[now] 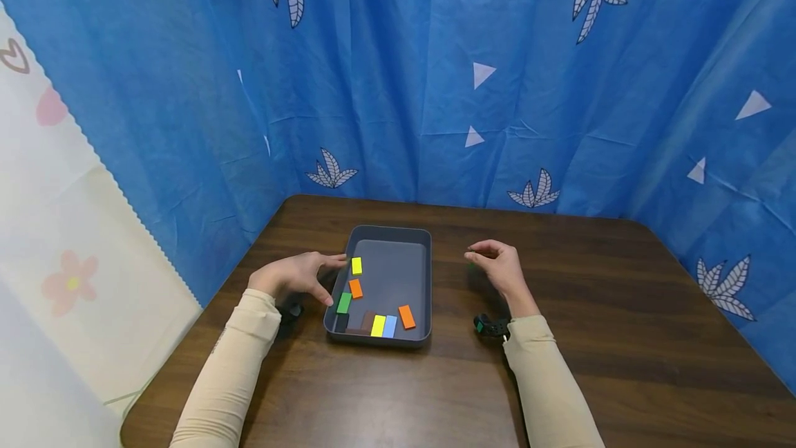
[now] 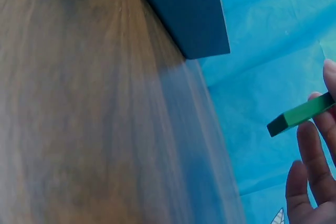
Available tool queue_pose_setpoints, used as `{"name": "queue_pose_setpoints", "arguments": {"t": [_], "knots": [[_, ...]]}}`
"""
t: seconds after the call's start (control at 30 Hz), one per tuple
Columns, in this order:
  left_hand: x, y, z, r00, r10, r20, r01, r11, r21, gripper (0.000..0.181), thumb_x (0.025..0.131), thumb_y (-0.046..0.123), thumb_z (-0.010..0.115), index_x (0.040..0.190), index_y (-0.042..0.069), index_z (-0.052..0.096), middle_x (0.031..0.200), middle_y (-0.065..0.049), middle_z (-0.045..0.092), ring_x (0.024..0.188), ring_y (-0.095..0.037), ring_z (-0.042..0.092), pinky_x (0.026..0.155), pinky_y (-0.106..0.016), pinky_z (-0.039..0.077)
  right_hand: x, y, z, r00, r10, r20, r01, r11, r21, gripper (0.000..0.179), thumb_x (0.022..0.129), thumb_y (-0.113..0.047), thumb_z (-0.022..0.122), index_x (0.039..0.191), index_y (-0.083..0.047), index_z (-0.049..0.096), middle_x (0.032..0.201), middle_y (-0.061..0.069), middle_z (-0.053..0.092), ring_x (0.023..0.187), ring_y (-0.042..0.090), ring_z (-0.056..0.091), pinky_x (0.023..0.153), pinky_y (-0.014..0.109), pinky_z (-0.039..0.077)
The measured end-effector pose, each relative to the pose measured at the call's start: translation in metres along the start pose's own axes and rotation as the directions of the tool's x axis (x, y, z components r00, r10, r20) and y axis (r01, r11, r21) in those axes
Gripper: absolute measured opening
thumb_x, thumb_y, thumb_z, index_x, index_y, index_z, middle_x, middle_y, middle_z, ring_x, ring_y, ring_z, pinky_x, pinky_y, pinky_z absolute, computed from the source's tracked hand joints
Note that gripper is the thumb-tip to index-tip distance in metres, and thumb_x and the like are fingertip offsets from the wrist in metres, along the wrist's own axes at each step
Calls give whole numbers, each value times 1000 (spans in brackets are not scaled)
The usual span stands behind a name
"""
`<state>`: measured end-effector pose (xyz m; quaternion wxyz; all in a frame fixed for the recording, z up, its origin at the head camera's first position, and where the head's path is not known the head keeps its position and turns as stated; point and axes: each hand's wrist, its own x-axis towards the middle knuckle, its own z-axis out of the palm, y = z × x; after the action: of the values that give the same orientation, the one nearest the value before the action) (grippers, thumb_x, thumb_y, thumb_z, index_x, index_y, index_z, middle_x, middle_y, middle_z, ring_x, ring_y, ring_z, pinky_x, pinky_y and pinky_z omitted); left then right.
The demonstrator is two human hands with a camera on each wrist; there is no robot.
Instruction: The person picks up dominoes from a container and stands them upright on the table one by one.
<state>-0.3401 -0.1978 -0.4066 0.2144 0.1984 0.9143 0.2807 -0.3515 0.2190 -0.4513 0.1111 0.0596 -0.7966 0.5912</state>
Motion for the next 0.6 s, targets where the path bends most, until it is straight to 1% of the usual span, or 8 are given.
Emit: {"name": "queue_pose_setpoints", "arguments": {"t": [0.13,0.23,0.27,0.33,0.43,0.5,0.53,0.6], "knots": [[1,0,0,1000,-4,-1,4,1000,-6,92,72,19,90,152,12,45,166,-5,29,152,-40,23,116,-59,34,1,6,-1,1000,16,-16,-15,999,45,29,88,-11,76,111,7,70,93,-4,72,79,2,65,72,16,55],[1,-1,1,1000,-14,-1,14,1000,-26,92,72,18,90,152,12,45,166,-4,29,152,-40,22,116,-60,34,2,9,-1,999,19,-32,-17,999,47,31,88,-11,77,113,7,70,93,-5,72,80,2,64,72,15,55],[1,-1,1,1000,-16,-2,16,999,-31,92,72,18,90,152,12,45,166,-4,29,152,-40,22,116,-60,34,2,9,-1,999,18,-39,-16,999,41,31,88,-11,77,113,6,70,95,-3,72,80,2,64,72,15,55],[1,-1,2,1000,-19,-3,19,999,-41,92,72,17,90,152,12,45,166,-4,29,152,-40,22,116,-60,33,2,9,-1,999,26,-43,-24,999,35,32,88,-10,76,115,7,70,102,9,73,81,1,63,72,15,54],[1,-1,2,1000,-17,-5,17,999,-45,91,72,17,90,151,12,45,166,-4,29,152,-39,23,116,-60,33,1,11,-2,998,44,-45,-44,999,13,33,88,-11,76,116,6,70,109,18,72,82,1,62,72,14,53],[0,-1,2,1000,-19,-6,19,999,-49,91,72,17,90,151,12,45,166,-4,29,152,-39,23,116,-60,33,1,13,-3,998,52,-42,-52,999,1,33,88,-12,76,116,5,70,112,20,71,83,0,62,73,14,52],[0,-1,2,1000,-21,-6,21,998,-53,91,72,17,90,151,12,45,166,-4,29,152,-39,23,116,-60,33,1,14,-3,998,53,-45,-53,999,-5,34,88,-14,77,116,4,71,111,17,72,83,0,62,73,14,53],[-1,0,2,1000,-25,-6,25,998,-56,91,72,17,90,152,12,45,166,-4,29,152,-39,23,116,-61,33,1,17,-4,997,58,-44,-59,998,-22,33,88,-14,77,116,3,71,111,16,72,84,1,62,74,15,53]]}}
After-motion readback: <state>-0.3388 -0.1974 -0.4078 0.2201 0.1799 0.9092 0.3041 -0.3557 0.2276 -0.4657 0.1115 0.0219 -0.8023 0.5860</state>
